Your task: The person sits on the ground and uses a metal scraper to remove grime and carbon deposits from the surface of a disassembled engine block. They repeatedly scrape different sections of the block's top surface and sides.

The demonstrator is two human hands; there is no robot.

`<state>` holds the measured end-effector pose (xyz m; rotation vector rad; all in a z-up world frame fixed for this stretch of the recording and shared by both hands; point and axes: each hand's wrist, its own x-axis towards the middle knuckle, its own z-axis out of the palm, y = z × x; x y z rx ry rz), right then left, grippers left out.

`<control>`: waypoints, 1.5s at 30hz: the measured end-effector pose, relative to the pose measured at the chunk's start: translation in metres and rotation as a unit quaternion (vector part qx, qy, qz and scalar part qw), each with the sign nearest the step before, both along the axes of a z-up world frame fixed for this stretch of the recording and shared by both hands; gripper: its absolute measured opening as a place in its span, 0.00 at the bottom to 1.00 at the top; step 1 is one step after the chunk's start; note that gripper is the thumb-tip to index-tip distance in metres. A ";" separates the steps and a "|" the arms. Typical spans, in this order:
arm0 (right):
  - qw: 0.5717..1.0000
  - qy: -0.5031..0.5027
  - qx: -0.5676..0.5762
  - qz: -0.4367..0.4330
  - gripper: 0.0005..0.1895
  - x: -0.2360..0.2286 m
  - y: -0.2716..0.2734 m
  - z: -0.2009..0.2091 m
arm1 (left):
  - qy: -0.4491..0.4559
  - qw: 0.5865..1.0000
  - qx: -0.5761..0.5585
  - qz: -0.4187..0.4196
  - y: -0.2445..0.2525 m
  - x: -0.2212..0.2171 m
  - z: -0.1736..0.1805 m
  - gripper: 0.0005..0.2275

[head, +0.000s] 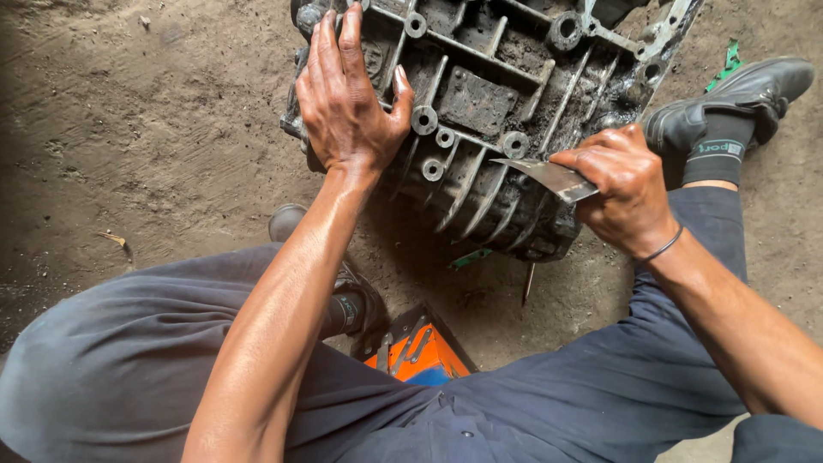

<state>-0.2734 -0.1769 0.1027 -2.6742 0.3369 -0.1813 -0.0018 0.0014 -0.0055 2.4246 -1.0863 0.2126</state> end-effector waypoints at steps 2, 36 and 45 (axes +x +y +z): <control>1.000 0.001 -0.018 -0.002 0.10 -0.001 0.005 0.001 | -0.011 1.000 0.003 0.003 -0.001 0.000 0.000 0.35; 0.976 -0.057 0.157 -0.138 0.05 -0.031 0.001 -0.022 | -0.021 1.000 0.013 0.016 -0.001 0.001 0.000 0.36; 0.955 -0.107 0.258 -0.100 0.08 -0.031 -0.007 -0.031 | -0.016 1.000 0.021 0.014 -0.002 0.001 -0.007 0.36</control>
